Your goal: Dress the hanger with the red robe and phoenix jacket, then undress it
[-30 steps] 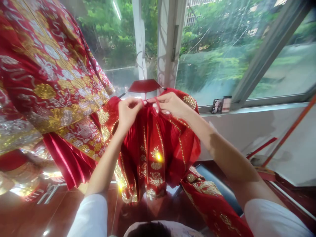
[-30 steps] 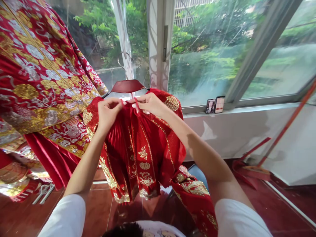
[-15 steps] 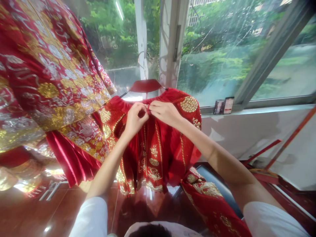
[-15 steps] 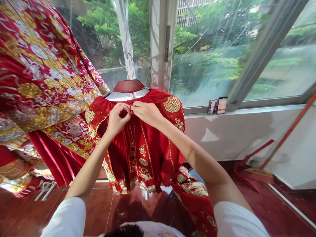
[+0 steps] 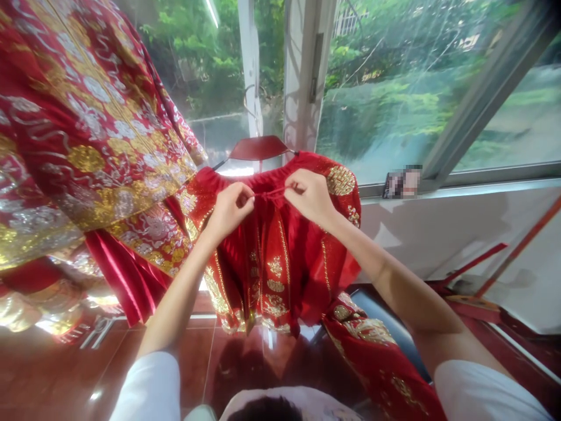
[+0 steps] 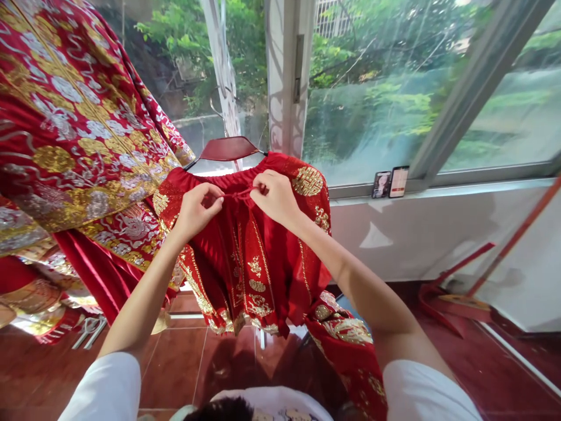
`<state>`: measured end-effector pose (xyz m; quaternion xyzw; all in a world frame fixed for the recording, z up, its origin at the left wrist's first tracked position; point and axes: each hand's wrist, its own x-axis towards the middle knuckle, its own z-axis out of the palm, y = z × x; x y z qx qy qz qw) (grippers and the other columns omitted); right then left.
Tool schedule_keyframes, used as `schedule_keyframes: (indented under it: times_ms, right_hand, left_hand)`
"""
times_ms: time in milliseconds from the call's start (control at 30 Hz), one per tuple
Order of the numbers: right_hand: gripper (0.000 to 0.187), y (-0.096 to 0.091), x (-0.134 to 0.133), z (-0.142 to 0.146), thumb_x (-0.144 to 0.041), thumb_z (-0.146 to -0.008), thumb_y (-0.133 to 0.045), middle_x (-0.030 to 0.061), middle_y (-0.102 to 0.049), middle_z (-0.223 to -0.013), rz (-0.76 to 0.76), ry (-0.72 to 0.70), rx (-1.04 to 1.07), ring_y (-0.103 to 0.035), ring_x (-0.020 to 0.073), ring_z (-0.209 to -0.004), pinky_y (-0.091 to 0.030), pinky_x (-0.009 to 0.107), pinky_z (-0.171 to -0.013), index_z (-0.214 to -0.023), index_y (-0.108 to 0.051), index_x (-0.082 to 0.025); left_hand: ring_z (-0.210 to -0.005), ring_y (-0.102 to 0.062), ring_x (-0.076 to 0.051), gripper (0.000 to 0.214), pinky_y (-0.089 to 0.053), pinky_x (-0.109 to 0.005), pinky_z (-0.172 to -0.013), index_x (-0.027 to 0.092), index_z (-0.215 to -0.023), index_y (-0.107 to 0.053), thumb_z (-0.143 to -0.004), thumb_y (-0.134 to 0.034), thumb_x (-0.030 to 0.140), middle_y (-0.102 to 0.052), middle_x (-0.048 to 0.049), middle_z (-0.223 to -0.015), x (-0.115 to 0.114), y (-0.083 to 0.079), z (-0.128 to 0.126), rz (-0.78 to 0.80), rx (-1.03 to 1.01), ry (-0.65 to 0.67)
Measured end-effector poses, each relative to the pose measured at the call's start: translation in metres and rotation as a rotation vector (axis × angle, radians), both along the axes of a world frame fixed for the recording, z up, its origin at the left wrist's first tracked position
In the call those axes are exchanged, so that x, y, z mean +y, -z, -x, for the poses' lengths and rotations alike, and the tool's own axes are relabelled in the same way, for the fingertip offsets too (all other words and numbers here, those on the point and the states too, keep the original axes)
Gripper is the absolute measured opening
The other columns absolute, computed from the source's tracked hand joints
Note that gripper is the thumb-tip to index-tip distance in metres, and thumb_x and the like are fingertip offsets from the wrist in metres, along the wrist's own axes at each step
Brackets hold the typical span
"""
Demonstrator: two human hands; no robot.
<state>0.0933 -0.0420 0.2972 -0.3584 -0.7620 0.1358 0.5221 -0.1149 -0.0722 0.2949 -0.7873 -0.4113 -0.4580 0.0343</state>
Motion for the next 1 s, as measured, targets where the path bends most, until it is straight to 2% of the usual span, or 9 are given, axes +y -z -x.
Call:
schedule_keyframes:
  times_ms: [100,233,367,467,567,667,767,867,1000]
  right_hand:
    - [0.003,-0.003,-0.004,0.008,-0.016,-0.074,-0.049,-0.0005,-0.053,-0.058,0.374,-0.282,0.323,-0.053,0.0093,-0.046,-0.036,0.021,-0.042,-0.072,-0.052,-0.017]
    - [0.009,-0.006,-0.003,0.009,-0.015,-0.078,-0.053,-0.0039,-0.050,-0.053,0.589,-0.374,0.481,-0.042,0.0048,-0.036,-0.028,0.018,-0.034,-0.071,-0.047,-0.018]
    - [0.015,-0.007,-0.003,0.003,-0.008,-0.083,-0.047,-0.0053,-0.045,-0.052,0.606,-0.387,0.446,-0.031,0.0019,-0.036,-0.022,0.016,-0.034,-0.071,-0.048,-0.017]
    - [0.016,-0.006,-0.006,0.004,-0.007,-0.084,-0.045,-0.0011,-0.053,-0.063,0.601,-0.316,0.465,-0.044,0.0037,-0.043,-0.032,0.016,-0.038,-0.072,-0.048,-0.017]
    - [0.011,-0.004,-0.006,0.008,-0.012,-0.085,-0.044,0.0014,-0.058,-0.070,0.684,-0.384,0.544,-0.049,0.0057,-0.048,-0.034,0.018,-0.040,-0.076,-0.047,-0.018]
    - [0.016,-0.004,-0.003,0.006,-0.014,-0.084,-0.044,-0.0034,-0.048,-0.058,0.764,-0.485,0.611,-0.034,0.0040,-0.041,-0.026,0.018,-0.039,-0.070,-0.040,-0.020]
    - [0.020,-0.005,-0.001,-0.002,-0.014,-0.080,-0.045,-0.0078,-0.031,-0.047,0.821,-0.583,0.517,-0.021,0.0044,-0.038,-0.017,0.019,-0.037,-0.064,-0.035,-0.021]
    - [0.009,-0.003,-0.003,-0.009,-0.012,-0.072,-0.050,-0.0039,-0.045,-0.054,0.779,-0.538,0.442,-0.035,0.0057,-0.042,-0.023,0.019,-0.038,-0.068,-0.045,-0.019]
    - [0.004,0.004,-0.003,-0.005,-0.016,-0.071,-0.050,0.0027,-0.061,-0.074,0.738,-0.559,0.590,-0.051,0.0079,-0.054,-0.031,0.018,-0.042,-0.075,-0.049,-0.018]
  left_hand:
    - [-0.052,-0.048,-0.009,0.014,-0.040,-0.024,-0.051,0.019,-0.077,-0.051,-0.084,-0.058,0.029,-0.057,0.0006,-0.066,0.004,0.003,-0.003,0.206,-0.322,0.194]
    - [-0.044,-0.037,-0.007,0.017,-0.030,-0.022,-0.044,0.020,-0.074,-0.047,-0.082,-0.059,0.030,-0.046,0.0055,-0.056,0.007,-0.001,-0.003,0.307,-0.388,0.222]
    - [-0.047,-0.038,-0.008,0.016,-0.032,-0.023,-0.048,0.020,-0.071,-0.049,-0.083,-0.058,0.026,-0.045,0.0052,-0.056,0.004,-0.008,0.001,0.278,-0.276,0.149]
    - [-0.048,-0.041,-0.008,0.017,-0.033,-0.023,-0.048,0.019,-0.072,-0.051,-0.085,-0.058,0.027,-0.047,0.0044,-0.057,0.002,-0.007,0.005,0.292,-0.240,0.156]
    - [-0.047,-0.044,-0.007,0.019,-0.034,-0.022,-0.048,0.018,-0.075,-0.053,-0.087,-0.059,0.032,-0.052,0.0034,-0.060,0.002,-0.004,0.008,0.335,-0.267,0.190]
    - [-0.048,-0.046,-0.007,0.020,-0.036,-0.021,-0.047,0.018,-0.078,-0.055,-0.086,-0.061,0.035,-0.054,0.0025,-0.064,0.002,-0.002,0.011,0.344,-0.278,0.194]
    - [-0.048,-0.046,-0.007,0.021,-0.037,-0.021,-0.047,0.018,-0.078,-0.055,-0.086,-0.061,0.036,-0.056,0.0019,-0.066,0.003,-0.001,0.014,0.342,-0.270,0.182]
    - [-0.049,-0.048,-0.007,0.021,-0.038,-0.021,-0.048,0.018,-0.078,-0.056,-0.085,-0.062,0.037,-0.059,0.0012,-0.068,0.003,0.000,0.014,0.358,-0.285,0.202]
    - [-0.049,-0.047,-0.006,0.022,-0.037,-0.020,-0.048,0.017,-0.078,-0.056,-0.086,-0.062,0.036,-0.057,0.0018,-0.066,0.001,-0.002,0.011,0.338,-0.294,0.217]
